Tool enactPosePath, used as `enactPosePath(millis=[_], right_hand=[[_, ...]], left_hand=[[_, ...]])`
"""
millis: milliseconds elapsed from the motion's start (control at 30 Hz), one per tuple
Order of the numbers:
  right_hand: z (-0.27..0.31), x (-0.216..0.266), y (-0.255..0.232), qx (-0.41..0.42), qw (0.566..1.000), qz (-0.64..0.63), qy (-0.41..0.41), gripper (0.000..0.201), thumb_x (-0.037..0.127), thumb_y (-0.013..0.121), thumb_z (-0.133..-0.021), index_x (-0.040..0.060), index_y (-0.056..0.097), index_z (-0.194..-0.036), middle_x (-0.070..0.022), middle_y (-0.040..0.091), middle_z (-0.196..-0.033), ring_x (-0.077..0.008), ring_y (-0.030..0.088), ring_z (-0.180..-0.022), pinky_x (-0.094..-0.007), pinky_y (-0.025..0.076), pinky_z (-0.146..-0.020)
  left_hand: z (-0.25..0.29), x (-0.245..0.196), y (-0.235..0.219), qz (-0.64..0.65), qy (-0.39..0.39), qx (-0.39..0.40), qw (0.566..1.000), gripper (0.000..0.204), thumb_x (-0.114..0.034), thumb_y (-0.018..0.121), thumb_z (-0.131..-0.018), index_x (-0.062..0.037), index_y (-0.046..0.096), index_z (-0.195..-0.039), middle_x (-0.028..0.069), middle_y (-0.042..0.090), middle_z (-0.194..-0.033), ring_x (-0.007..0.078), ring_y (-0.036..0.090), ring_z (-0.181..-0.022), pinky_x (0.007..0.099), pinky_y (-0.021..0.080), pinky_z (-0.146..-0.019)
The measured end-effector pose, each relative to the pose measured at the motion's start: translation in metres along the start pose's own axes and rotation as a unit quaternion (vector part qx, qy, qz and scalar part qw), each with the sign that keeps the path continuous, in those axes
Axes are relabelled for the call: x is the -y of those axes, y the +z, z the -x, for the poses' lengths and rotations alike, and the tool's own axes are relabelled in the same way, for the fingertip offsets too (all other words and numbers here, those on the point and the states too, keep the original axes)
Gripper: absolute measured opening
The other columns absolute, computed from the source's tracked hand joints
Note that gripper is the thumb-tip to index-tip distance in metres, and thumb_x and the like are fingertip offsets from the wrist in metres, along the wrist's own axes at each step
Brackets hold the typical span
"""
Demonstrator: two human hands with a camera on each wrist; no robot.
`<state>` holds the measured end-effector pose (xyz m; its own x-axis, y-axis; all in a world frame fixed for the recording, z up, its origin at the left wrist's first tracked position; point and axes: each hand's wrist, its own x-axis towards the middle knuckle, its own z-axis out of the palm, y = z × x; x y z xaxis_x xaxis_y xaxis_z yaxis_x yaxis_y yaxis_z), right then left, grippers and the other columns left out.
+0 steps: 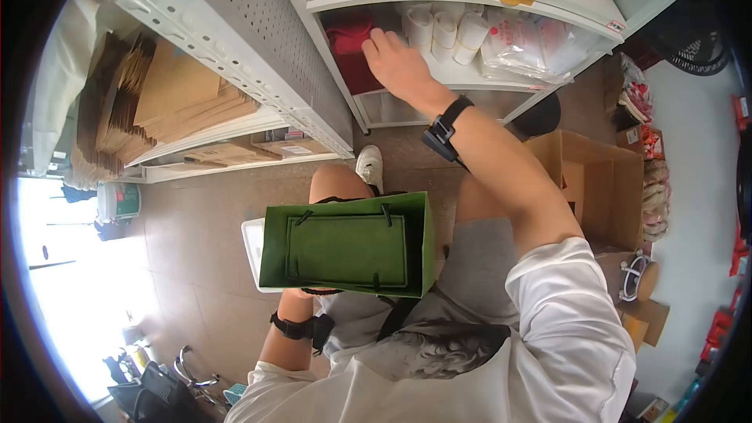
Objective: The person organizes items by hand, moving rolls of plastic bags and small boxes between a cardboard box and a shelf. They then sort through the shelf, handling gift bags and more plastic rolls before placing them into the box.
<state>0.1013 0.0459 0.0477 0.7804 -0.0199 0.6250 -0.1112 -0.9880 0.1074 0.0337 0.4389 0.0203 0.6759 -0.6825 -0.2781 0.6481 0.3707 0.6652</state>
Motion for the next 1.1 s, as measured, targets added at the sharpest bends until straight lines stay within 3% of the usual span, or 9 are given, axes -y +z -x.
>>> enactPosePath(millis=[333,400,467,500,567,667,933,1000,1100], right_hand=[[-0.017,-0.003,0.025,-0.033,0.999,0.0,0.029,0.011,0.009,0.059,-0.078,0.0046,0.054,-0.086,-0.0094,0.049,-0.095,-0.0225,0.058,-0.09,-0.0302,0.058,-0.05],[-0.01,-0.004,0.023,0.017,0.998,-0.033,0.057,0.021,0.012,0.063,-0.082,0.003,0.056,-0.1,-0.012,0.051,-0.102,-0.0279,0.06,-0.091,-0.0359,0.06,-0.06],[0.0,-0.007,0.022,-0.063,0.96,-0.22,0.163,0.052,0.022,0.072,-0.082,0.0016,0.048,-0.123,-0.0168,0.052,-0.115,-0.0362,0.06,-0.099,-0.0433,0.058,-0.074],[0.007,-0.006,0.025,-0.065,0.959,-0.221,0.167,0.052,0.022,0.072,-0.082,0.0016,0.048,-0.123,-0.0168,0.052,-0.115,-0.0362,0.06,-0.099,-0.0433,0.058,-0.074],[0.023,-0.004,0.034,0.008,0.904,-0.332,0.27,0.082,0.034,0.079,-0.078,-0.0009,0.033,-0.137,-0.0216,0.053,-0.12,-0.0433,0.06,-0.102,-0.0472,0.053,-0.083],[0.028,0.006,0.044,0.122,0.887,-0.305,0.324,0.086,0.039,0.079,-0.077,-0.0025,0.032,-0.135,-0.0251,0.055,-0.118,-0.0437,0.062,-0.099,-0.0463,0.054,-0.079],[0.031,-0.023,0.057,0.137,0.867,-0.35,0.327,0.062,0.037,0.074,-0.082,-0.0013,0.047,-0.122,-0.0225,0.057,-0.115,-0.0419,0.063,-0.097,-0.0479,0.052,-0.081],[0.038,-0.047,0.029,0.003,0.935,-0.241,0.26,0.048,0.036,0.07,-0.086,0.0031,0.053,-0.116,-0.0179,0.058,-0.106,-0.0407,0.062,-0.099,-0.045,0.051,-0.086],[0.044,-0.084,0.01,-0.091,0.965,-0.126,0.209,0.038,0.034,0.068,-0.087,0.0046,0.058,-0.109,-0.0169,0.059,-0.105,-0.0377,0.06,-0.102,-0.0433,0.051,-0.086]], left_hand=[[-0.02,-0.001,0.021,0.093,-0.068,-0.067,0.991,0.067,-0.014,0.084,-0.069,-0.0003,0.057,-0.128,0.0132,0.061,-0.125,0.029,0.057,-0.114,0.0438,0.042,-0.103],[-0.022,0.001,0.017,0.068,-0.064,-0.047,0.995,0.066,-0.014,0.084,-0.069,-0.0001,0.057,-0.127,0.0129,0.061,-0.124,0.0288,0.058,-0.114,0.0435,0.043,-0.102],[-0.022,0.002,0.012,0.034,-0.054,-0.021,0.998,0.066,-0.014,0.085,-0.069,0.0002,0.057,-0.127,0.0126,0.062,-0.123,0.0287,0.058,-0.113,0.0433,0.043,-0.102],[-0.021,0.002,0.009,0.009,-0.044,-0.006,0.999,0.065,-0.014,0.085,-0.069,0.0003,0.058,-0.126,0.0124,0.062,-0.123,0.0287,0.058,-0.113,0.0432,0.043,-0.102],[-0.023,0.004,0.0,-0.052,-0.017,0.031,0.998,0.065,-0.013,0.085,-0.068,0.0005,0.058,-0.126,0.0121,0.062,-0.121,0.0286,0.058,-0.112,0.043,0.043,-0.101],[-0.028,0.003,-0.016,-0.165,0.043,0.103,0.98,0.064,-0.013,0.085,-0.068,0.0008,0.058,-0.125,0.0116,0.063,-0.12,0.0284,0.058,-0.111,0.0426,0.044,-0.1],[-0.072,-0.018,-0.021,-0.327,0.171,0.222,0.902,0.061,-0.012,0.085,-0.068,0.0017,0.06,-0.122,0.0103,0.064,-0.116,0.0279,0.059,-0.108,0.0417,0.045,-0.098],[-0.087,-0.019,0.023,-0.323,0.159,0.161,0.919,0.066,-0.008,0.084,-0.066,0.0035,0.056,-0.125,0.0105,0.063,-0.117,0.0258,0.059,-0.106,0.0395,0.047,-0.095],[-0.121,-0.015,0.074,-0.357,0.135,0.063,0.922,0.068,-0.007,0.084,-0.066,0.0034,0.053,-0.126,0.0127,0.061,-0.118,0.0253,0.058,-0.106,0.038,0.048,-0.093]])
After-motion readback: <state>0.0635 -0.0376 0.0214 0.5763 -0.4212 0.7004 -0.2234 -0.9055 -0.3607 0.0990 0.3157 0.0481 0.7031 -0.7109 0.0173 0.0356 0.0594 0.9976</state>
